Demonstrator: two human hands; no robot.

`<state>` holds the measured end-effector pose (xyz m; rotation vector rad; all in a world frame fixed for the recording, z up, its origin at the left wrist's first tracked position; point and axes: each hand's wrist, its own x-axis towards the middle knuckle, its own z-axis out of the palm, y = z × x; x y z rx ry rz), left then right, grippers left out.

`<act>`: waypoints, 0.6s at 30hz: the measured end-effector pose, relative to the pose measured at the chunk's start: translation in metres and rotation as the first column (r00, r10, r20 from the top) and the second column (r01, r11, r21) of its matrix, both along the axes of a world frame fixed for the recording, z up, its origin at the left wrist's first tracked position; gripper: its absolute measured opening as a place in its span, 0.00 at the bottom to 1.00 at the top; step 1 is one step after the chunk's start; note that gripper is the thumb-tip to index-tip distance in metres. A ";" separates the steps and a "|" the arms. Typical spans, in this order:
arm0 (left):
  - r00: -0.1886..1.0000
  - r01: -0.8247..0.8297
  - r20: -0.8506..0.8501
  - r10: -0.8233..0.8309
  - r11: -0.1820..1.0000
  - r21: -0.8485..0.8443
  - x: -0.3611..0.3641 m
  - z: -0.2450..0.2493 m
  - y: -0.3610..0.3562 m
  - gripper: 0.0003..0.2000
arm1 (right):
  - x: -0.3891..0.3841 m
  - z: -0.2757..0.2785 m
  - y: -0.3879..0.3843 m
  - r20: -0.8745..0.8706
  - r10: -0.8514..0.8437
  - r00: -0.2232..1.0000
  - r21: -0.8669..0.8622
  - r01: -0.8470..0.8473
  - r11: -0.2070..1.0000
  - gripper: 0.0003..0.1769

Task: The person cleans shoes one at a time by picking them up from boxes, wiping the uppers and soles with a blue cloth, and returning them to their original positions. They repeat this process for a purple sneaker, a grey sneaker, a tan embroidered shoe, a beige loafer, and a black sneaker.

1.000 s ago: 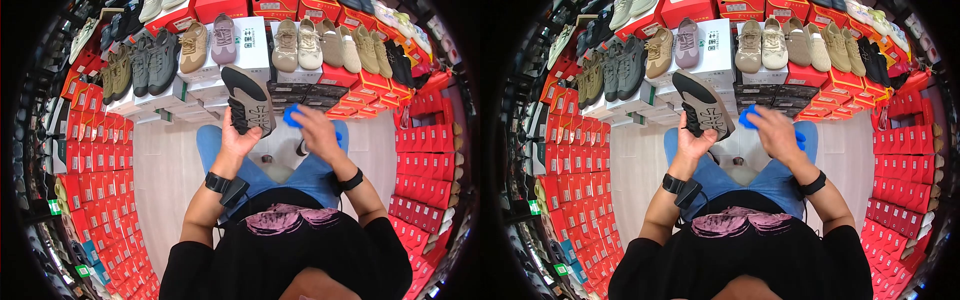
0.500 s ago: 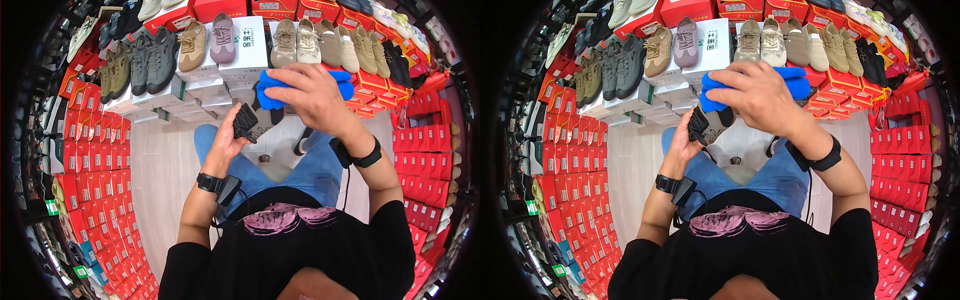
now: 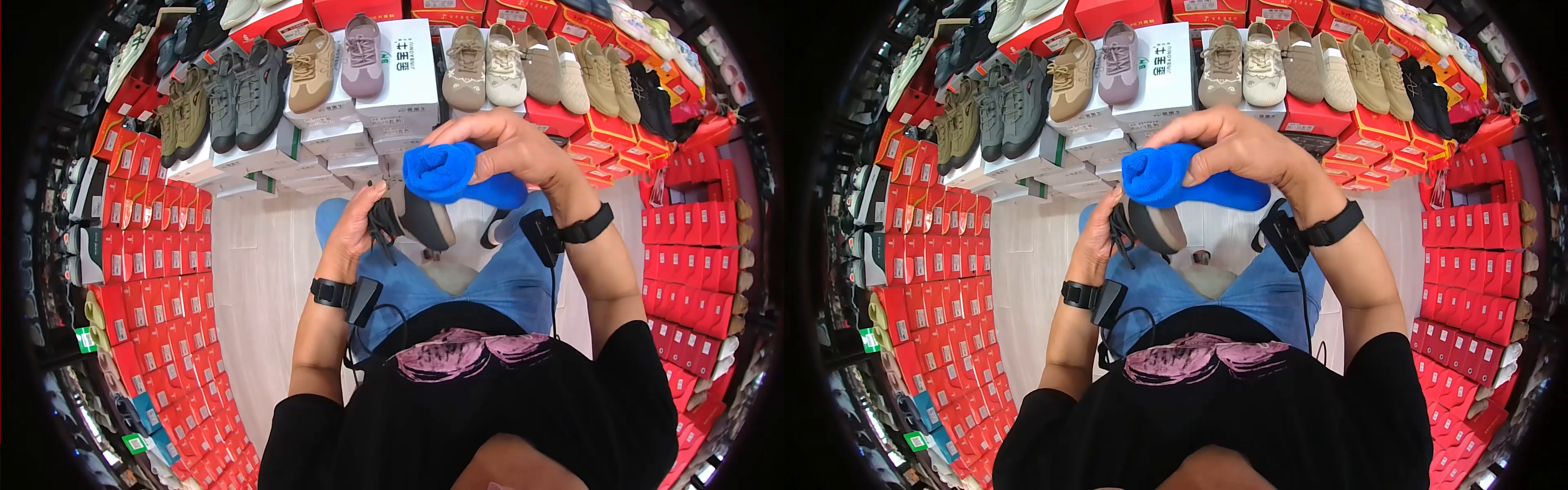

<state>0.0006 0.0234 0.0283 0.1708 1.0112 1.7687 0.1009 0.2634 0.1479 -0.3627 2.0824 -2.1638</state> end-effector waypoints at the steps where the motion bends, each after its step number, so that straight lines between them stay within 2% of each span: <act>1: 1.000 0.001 0.001 -0.001 1.000 -0.002 0.002 0.006 0.000 0.16 | 0.000 -0.006 -0.001 0.070 0.026 0.997 -0.113 -0.018 0.993 0.27; 3: 0.998 -0.018 -0.065 0.020 0.999 0.033 0.005 0.016 0.002 0.17 | -0.001 -0.017 -0.004 0.171 0.076 0.982 -0.283 -0.025 0.959 0.29; 7: 0.999 0.032 -0.045 -0.029 0.998 0.053 -0.004 0.001 -0.006 0.19 | 0.002 -0.022 -0.006 0.232 0.111 0.966 -0.309 -0.035 0.950 0.30; 9: 0.996 0.077 -0.059 -0.073 0.995 0.063 -0.004 0.001 -0.009 0.24 | 0.004 -0.019 -0.007 0.230 0.140 0.963 -0.190 -0.097 0.977 0.30; 13: 0.985 0.135 -0.114 -0.130 0.990 0.039 -0.008 -0.003 -0.013 0.29 | 0.006 -0.030 -0.009 0.234 0.170 0.957 -0.122 -0.144 0.982 0.29; 16: 0.970 0.166 -0.177 -0.168 0.986 -0.023 -0.006 0.002 -0.013 0.34 | 0.006 -0.039 -0.010 0.254 0.122 0.959 -0.073 -0.107 0.992 0.29; 17: 0.956 0.227 -0.185 -0.227 0.974 -0.023 -0.005 0.005 -0.013 0.35 | 0.005 -0.045 -0.009 0.253 0.121 0.960 -0.072 -0.106 0.992 0.29; 18: 0.939 0.286 -0.192 -0.285 0.958 -0.024 -0.004 0.008 -0.013 0.36 | 0.003 -0.053 -0.009 0.270 0.046 0.962 -0.025 -0.040 0.999 0.28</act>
